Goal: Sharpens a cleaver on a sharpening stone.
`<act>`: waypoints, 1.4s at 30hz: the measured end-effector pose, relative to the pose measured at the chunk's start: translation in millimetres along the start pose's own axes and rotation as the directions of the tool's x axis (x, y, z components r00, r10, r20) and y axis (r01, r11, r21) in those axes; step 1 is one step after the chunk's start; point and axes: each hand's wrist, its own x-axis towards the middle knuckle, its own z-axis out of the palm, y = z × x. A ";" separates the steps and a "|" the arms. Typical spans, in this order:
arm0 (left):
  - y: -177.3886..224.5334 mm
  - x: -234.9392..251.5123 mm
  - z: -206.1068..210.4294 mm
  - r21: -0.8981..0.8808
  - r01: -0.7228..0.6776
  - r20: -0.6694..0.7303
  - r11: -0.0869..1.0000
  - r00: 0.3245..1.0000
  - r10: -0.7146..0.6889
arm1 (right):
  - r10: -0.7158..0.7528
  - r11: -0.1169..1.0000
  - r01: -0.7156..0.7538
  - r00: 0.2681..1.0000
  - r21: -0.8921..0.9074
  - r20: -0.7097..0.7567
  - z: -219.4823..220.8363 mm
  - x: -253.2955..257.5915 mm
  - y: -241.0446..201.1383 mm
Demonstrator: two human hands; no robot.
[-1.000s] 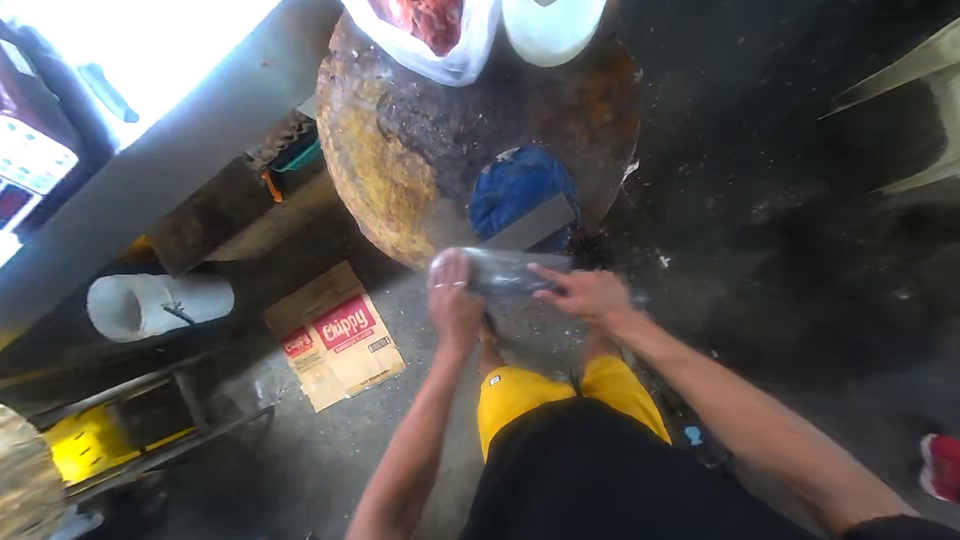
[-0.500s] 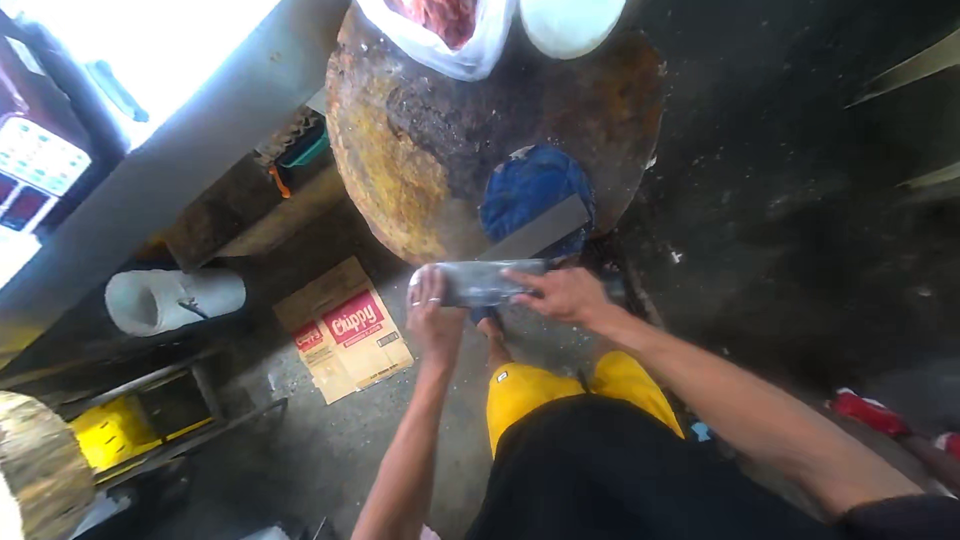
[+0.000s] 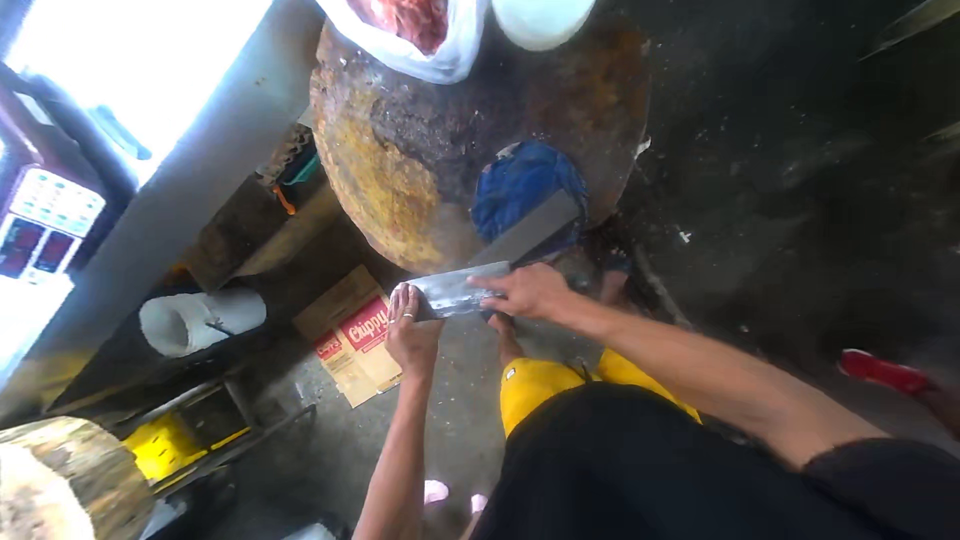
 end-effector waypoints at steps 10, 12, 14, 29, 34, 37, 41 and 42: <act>243.0 44.7 100.5 -0.323 -0.387 0.075 0.864 0.899 0.431 | 0.371 0.885 -0.451 0.833 -0.116 -0.410 -85.7 -188.3 145.8; 155.6 36.4 75.7 -0.195 -0.308 0.070 0.931 0.943 0.326 | 0.284 0.935 -0.337 0.900 -0.114 -0.330 -58.3 -123.1 105.7; 53.4 11.2 28.1 -0.098 -0.125 0.064 0.987 0.989 0.132 | 0.158 0.984 -0.167 0.978 -0.056 -0.134 -16.5 -45.7 45.7; 174.4 29.9 78.4 -0.216 -0.300 0.075 0.929 0.944 0.322 | 0.331 0.928 -0.360 0.913 -0.091 -0.237 -79.1 -135.5 118.1; -12.8 -10.7 -9.2 0.015 0.029 -0.019 0.999 0.999 -0.029 | -0.065 0.998 0.064 0.997 0.024 0.036 0.9 10.7 -12.1; 39.3 0.5 7.9 -0.063 -0.033 -0.033 0.997 0.999 0.031 | 0.017 0.999 -0.015 0.999 0.051 -0.032 -15.1 -27.9 17.8; 205.2 23.0 79.5 -0.270 -0.281 -0.002 0.921 0.957 0.291 | 0.315 0.941 -0.337 0.910 -0.038 -0.269 -67.3 -163.1 128.2; 237.5 29.6 93.4 -0.309 -0.323 0.009 0.895 0.940 0.342 | 0.362 0.917 -0.396 0.878 -0.051 -0.313 -80.5 -187.2 146.4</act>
